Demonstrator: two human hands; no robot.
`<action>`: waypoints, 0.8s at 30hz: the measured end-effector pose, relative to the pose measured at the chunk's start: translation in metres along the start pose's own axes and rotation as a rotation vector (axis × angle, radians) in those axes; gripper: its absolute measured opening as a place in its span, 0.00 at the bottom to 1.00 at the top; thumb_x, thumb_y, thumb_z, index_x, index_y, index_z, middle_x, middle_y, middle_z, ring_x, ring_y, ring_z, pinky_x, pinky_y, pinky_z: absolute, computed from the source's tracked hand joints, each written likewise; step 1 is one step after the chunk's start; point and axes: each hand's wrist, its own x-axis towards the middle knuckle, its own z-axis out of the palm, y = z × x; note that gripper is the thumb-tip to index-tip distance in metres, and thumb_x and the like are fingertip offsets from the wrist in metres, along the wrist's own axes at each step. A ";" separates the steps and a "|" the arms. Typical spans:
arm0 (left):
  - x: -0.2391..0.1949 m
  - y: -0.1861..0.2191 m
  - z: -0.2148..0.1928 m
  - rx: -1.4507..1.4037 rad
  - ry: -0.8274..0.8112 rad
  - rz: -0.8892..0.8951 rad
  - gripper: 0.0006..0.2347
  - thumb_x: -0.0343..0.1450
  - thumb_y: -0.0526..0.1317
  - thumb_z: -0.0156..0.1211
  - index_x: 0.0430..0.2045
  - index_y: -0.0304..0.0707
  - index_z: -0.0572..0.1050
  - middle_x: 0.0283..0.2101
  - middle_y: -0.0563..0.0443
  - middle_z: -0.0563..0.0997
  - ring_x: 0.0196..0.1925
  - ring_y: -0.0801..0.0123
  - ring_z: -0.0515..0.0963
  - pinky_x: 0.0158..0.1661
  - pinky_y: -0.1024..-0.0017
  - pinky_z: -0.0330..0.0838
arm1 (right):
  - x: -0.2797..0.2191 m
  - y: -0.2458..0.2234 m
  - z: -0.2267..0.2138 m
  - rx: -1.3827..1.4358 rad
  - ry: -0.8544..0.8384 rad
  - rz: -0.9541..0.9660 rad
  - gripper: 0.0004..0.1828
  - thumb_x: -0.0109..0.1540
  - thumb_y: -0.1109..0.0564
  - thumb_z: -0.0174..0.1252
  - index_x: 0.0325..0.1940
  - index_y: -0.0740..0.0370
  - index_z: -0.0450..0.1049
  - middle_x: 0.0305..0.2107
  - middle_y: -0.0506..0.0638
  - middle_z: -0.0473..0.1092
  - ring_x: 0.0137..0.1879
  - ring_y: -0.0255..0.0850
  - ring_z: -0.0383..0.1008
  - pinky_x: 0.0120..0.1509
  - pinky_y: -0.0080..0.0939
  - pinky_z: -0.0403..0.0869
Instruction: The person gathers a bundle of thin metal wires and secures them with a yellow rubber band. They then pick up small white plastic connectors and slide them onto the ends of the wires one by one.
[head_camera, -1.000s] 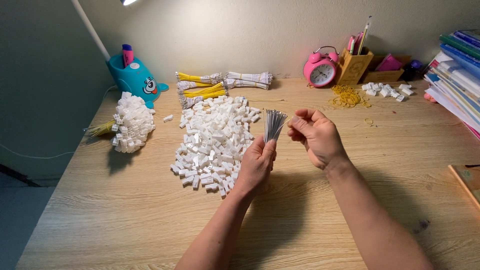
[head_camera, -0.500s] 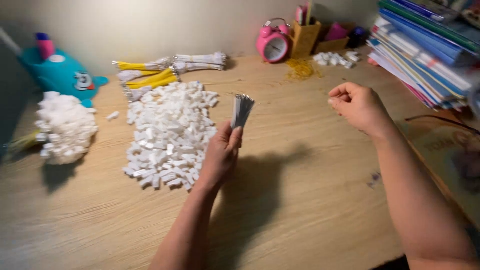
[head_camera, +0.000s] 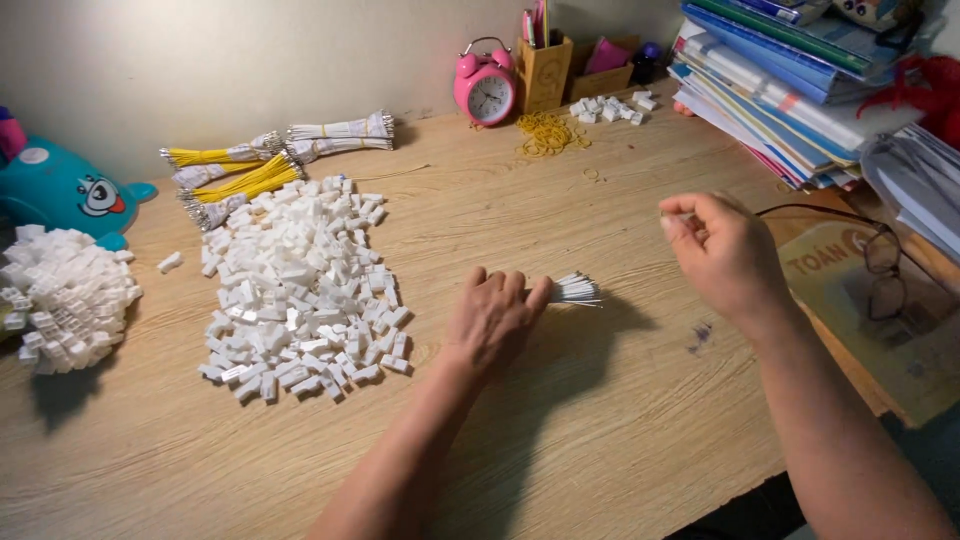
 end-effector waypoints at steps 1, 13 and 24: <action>0.004 0.000 0.012 0.024 -0.003 0.044 0.15 0.63 0.42 0.54 0.42 0.46 0.67 0.25 0.46 0.72 0.27 0.53 0.76 0.41 0.56 0.62 | -0.005 -0.007 0.004 0.031 0.018 -0.111 0.07 0.62 0.61 0.60 0.44 0.57 0.78 0.33 0.51 0.73 0.40 0.45 0.76 0.40 0.38 0.75; 0.032 0.011 0.013 0.019 0.285 0.223 0.04 0.57 0.38 0.55 0.17 0.40 0.67 0.23 0.44 0.63 0.24 0.53 0.67 0.47 0.54 0.60 | 0.013 -0.047 0.049 0.105 -0.863 -0.130 0.52 0.48 0.66 0.56 0.74 0.59 0.42 0.43 0.60 0.72 0.55 0.61 0.69 0.61 0.60 0.66; 0.010 0.011 -0.028 -0.072 0.100 0.025 0.32 0.61 0.38 0.65 0.60 0.31 0.58 0.57 0.33 0.67 0.66 0.41 0.63 0.67 0.40 0.42 | 0.011 -0.019 0.100 -0.289 -0.662 -0.087 0.22 0.62 0.50 0.45 0.61 0.47 0.57 0.32 0.57 0.76 0.44 0.57 0.78 0.49 0.60 0.73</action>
